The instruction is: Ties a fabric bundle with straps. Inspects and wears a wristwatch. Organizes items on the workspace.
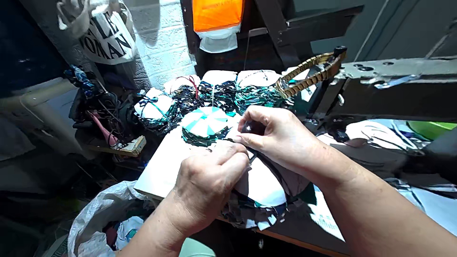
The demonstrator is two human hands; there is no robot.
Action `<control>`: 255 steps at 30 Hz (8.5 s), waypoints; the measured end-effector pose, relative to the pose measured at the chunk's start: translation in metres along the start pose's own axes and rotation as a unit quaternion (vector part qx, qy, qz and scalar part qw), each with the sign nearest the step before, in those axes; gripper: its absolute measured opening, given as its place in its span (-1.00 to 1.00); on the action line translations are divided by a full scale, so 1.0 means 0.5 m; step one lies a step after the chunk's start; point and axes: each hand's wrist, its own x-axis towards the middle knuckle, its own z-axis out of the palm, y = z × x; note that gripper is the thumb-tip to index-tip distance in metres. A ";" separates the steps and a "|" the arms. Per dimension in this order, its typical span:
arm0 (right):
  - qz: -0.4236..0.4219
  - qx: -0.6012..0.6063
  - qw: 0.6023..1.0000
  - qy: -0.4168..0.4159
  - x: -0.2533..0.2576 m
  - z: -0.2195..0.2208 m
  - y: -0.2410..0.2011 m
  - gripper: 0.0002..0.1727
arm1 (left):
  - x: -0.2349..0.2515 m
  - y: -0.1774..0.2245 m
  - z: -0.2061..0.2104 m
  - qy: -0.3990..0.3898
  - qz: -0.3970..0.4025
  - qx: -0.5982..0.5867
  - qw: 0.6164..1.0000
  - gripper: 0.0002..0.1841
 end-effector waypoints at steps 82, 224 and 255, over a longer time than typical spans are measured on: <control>-0.094 0.144 0.963 -0.208 0.012 -0.037 0.013 -0.79 | -0.179 -0.013 -0.076 -0.041 -0.307 -0.550 0.776 -0.77; -0.037 0.107 0.992 -0.063 -0.067 0.008 -0.073 -0.88 | -0.044 0.070 -0.018 0.107 -0.253 -0.093 0.957 -0.86; -0.101 0.190 0.975 0.049 -0.101 0.016 -0.044 -0.88 | -0.014 0.108 -0.005 0.033 -0.392 -0.330 0.858 -0.92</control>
